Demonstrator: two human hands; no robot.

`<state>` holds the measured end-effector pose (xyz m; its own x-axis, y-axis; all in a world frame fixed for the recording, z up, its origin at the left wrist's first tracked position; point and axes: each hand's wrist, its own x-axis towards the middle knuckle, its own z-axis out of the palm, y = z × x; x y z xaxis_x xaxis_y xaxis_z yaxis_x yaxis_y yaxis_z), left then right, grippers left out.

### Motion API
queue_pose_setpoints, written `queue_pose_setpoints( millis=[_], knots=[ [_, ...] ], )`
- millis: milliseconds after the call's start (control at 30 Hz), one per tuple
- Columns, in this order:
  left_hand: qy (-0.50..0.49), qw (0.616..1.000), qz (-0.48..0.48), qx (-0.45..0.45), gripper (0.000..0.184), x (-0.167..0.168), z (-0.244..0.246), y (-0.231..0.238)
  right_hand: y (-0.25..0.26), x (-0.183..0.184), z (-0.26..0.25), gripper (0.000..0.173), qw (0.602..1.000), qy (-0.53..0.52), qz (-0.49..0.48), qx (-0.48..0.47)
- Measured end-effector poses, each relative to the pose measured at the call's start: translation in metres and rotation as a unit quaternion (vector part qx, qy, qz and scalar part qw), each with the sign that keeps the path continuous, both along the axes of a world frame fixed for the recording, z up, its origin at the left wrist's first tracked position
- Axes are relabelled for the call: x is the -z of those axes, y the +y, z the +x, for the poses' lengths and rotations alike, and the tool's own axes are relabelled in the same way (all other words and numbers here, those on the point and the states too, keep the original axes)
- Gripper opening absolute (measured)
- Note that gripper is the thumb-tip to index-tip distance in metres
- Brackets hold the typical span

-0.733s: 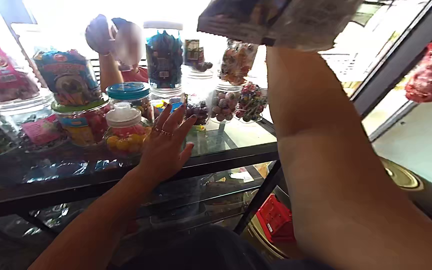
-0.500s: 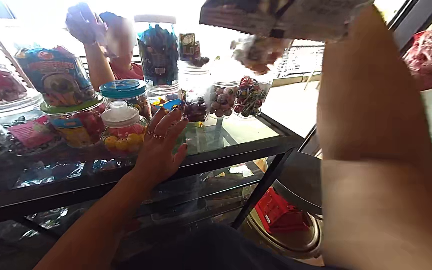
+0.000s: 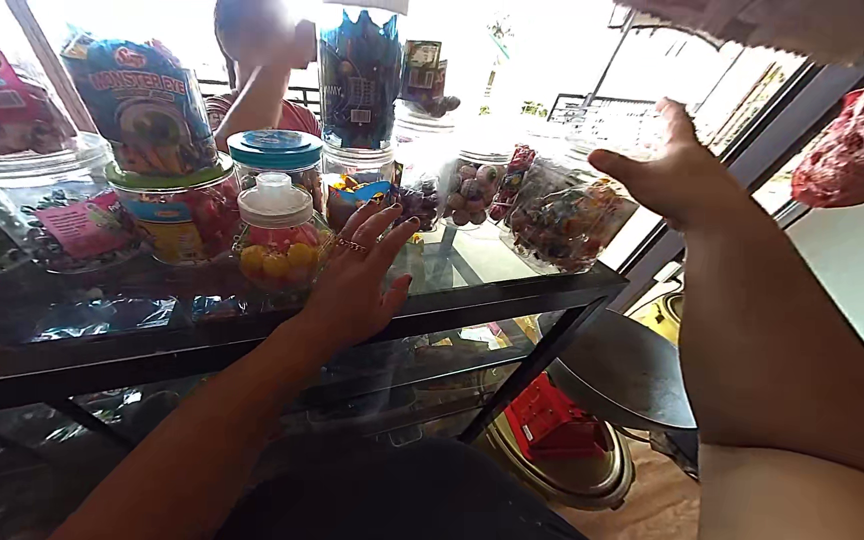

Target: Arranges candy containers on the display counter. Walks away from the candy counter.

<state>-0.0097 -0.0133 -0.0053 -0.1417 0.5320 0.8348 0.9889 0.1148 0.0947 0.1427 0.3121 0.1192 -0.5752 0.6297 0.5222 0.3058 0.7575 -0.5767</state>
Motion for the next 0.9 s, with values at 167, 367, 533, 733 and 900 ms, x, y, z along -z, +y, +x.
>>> queue_pose_setpoints(
  millis=[167, 367, 533, 733, 900],
  knots=[
    [-0.054, 0.998, -0.028, -0.001, 0.055, -0.002, -0.004, 0.001, -0.056, -0.018, -0.048, 0.055, 0.988, 0.0, 0.111, -0.107],
    [-0.08, 0.995, -0.046, -0.038, 0.053, 0.0, -0.005, -0.001, -0.049, -0.03, -0.147, 0.043, 0.988, -0.123, 0.064, -0.063],
    [-0.079, 0.995, -0.041, -0.04, 0.052, 0.001, -0.002, -0.003, -0.029, -0.034, -0.177, 0.042, 0.94, -0.294, 0.132, -0.113],
    [-0.094, 0.994, -0.048, -0.039, 0.052, 0.0, -0.001, -0.004, -0.029, -0.048, -0.167, 0.044, 0.923, -0.333, 0.066, -0.181],
    [-0.109, 0.992, -0.051, -0.036, 0.053, 0.0, -0.003, -0.005, -0.02, -0.054, -0.163, 0.069, 0.926, -0.343, 0.013, -0.156]
  ],
)
